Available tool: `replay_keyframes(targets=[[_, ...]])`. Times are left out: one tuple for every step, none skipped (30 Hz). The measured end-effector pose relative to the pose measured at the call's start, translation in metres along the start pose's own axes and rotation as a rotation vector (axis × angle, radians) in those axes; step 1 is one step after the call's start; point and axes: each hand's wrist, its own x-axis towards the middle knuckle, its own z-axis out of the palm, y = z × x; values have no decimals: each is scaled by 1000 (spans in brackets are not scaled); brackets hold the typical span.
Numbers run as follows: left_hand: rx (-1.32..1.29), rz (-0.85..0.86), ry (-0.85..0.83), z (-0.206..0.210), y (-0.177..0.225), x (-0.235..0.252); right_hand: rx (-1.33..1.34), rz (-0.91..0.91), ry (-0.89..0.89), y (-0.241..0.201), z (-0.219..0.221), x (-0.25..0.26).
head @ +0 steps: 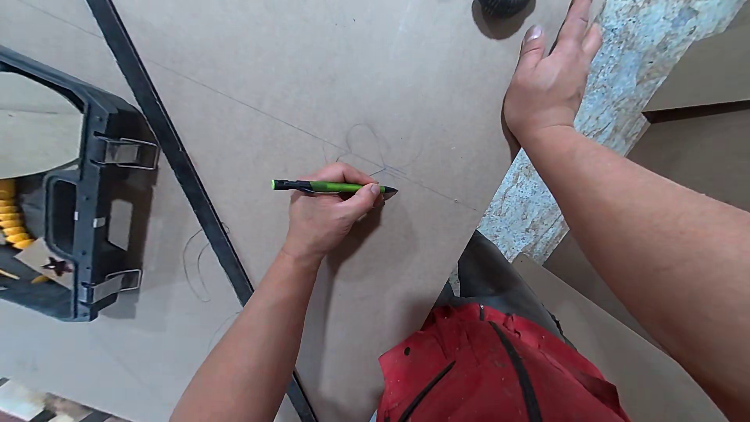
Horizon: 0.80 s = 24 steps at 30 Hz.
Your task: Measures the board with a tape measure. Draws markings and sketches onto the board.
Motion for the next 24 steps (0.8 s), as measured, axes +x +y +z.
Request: replay_keyframes(targets=[[-3,-2,-17,-1,0,0,2,0,-2,0,0,0],[-7,0,-34,-2,0,0,2,-2,-4,0,0,0],[-11,7,-54,-3,-1,1,4,-9,-3,1,0,0],[-13,16,-75,-5,-2,2,8,-18,-1,1,0,0],[-15,21,-96,-6,-2,2,15,-22,3,1,1,0],[-14,24,-115,-7,-2,3,23,-22,8,2,1,0],[-7,24,-128,-8,-1,4,28,-21,11,2,2,1],[3,22,-140,-9,0,4,24,-22,12,3,2,1],[15,21,-150,-9,0,5,19,-20,7,2,1,1],[16,22,-162,-10,0,6,13,-17,2,2,1,1],[12,23,-176,-11,0,7,10,-18,1,1,1,1],[11,21,-192,-12,0,7,7,-17,3,1,1,1],[11,16,-209,-13,0,8,8,-18,6,2,1,1],[15,14,-228,-15,1,9,11,-20,11,2,2,2],[19,3,-247,-16,1,11,15,-18,12,3,3,2],[26,-8,-267,-17,2,12,11,-14,11,2,2,2],[33,-14,-287,-19,2,13,8,-12,10,2,2,2],[39,-15,-305,-20,2,15,6,-14,8,2,2,2],[49,-15,-320,-21,2,16,9,-19,7,3,2,2],[57,-17,-330,-22,3,17,6,-24,9,3,2,2],[77,-20,-337,-23,3,18,3,-25,7,3,2,2],[98,-23,-349,-24,4,19,2,-24,4,2,2,2],[114,-23,-362,-25,4,21,0,-20,1,2,1,2],[122,-20,-376,-26,4,22,0,-16,0,1,1,2]])
